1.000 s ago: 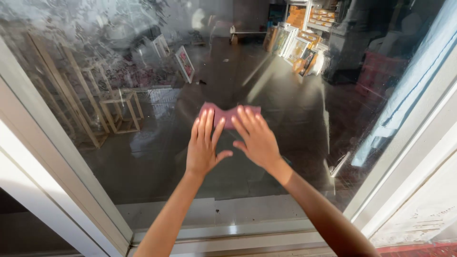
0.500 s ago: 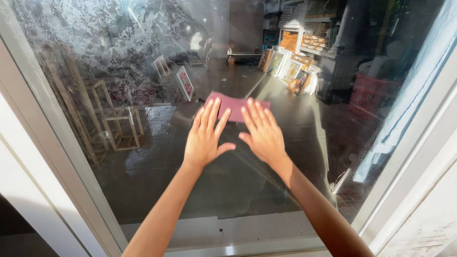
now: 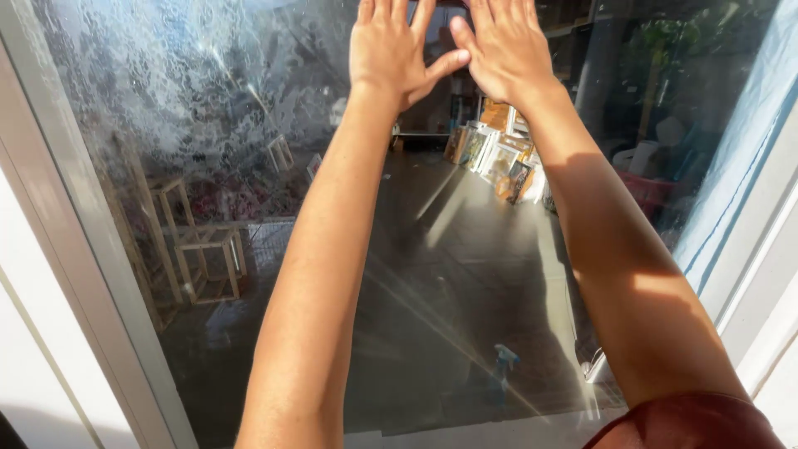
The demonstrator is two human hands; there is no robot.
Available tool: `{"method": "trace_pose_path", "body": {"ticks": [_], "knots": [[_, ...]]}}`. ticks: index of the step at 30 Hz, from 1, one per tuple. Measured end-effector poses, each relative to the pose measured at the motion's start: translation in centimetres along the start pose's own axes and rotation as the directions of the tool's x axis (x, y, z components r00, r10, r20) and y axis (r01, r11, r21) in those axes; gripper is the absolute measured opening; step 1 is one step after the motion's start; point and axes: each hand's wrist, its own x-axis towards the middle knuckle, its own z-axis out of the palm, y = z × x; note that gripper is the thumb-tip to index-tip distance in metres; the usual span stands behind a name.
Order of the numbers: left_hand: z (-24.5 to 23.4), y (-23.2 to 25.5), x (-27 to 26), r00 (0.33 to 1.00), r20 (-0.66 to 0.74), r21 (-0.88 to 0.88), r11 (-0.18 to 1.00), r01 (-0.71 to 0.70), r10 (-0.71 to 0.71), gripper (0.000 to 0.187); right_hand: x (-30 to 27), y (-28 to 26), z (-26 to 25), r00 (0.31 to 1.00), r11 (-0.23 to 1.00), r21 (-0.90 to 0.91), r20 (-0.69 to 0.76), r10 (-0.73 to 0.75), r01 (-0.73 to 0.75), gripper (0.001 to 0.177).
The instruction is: Cleaning a large glass door using a purple cloth.
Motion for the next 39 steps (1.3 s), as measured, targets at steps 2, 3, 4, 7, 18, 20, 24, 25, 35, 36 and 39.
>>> {"method": "trace_pose_path", "body": {"ticks": [2,3,4,7,18,20,24,25,35,36,39], "knots": [[-0.6,-1.1,1.3,0.999,0.048,-0.013,1.000,0.012,-0.011,0.099,1.4,-0.6,-1.4,0.987,0.994,-0.009,0.123,0.108,-0.108,0.062],[-0.2,-1.9,1.6,0.999,0.033,-0.011,1.000,0.004,-0.004,0.099,2.2,-0.2,-0.8,0.988,0.994,-0.014,0.107,0.114,-0.113,0.062],[0.5,-2.6,1.4,0.997,-0.058,-0.017,0.999,-0.044,0.043,0.097,2.4,0.3,0.2,0.998,0.999,0.000,0.045,0.053,-0.053,0.065],[1.4,-4.3,-1.2,0.980,-0.179,-0.035,0.995,-0.096,0.089,0.096,1.2,-1.4,1.6,0.999,0.999,0.022,-0.036,-0.038,0.039,0.070],[7.7,-4.0,-25.8,0.998,-0.021,0.263,0.963,-0.055,0.063,0.115,-18.3,-12.1,11.7,0.949,0.954,0.064,-0.141,-0.281,0.292,0.084],[9.6,-2.6,-30.6,0.987,0.148,0.203,0.975,-0.093,0.063,0.118,-23.5,-13.5,14.2,0.953,0.949,0.096,-0.064,-0.296,0.301,0.083],[13.9,-0.2,-37.9,0.936,0.343,0.255,0.951,-0.173,0.078,0.115,-31.5,-14.6,17.8,0.952,0.952,0.080,0.067,-0.300,0.294,0.080],[14.9,0.2,-39.2,0.926,0.365,0.268,0.941,-0.205,0.098,0.115,-33.0,-14.6,18.4,0.951,0.953,0.087,0.082,-0.297,0.290,0.079],[14.3,-1.7,-39.1,0.899,0.353,0.239,0.904,-0.354,0.259,0.116,-32.0,-15.0,15.5,0.945,0.952,0.078,0.121,-0.305,0.297,0.073],[13.8,-2.3,-37.9,0.898,0.358,0.237,0.906,-0.351,0.255,0.116,-30.4,-14.8,15.0,0.943,0.950,0.083,0.124,-0.309,0.300,0.073],[11.6,-4.4,-33.8,0.936,0.250,0.126,0.950,-0.287,0.249,0.120,-25.7,-14.6,13.6,0.949,0.963,0.073,0.164,-0.268,0.259,0.074]]}}
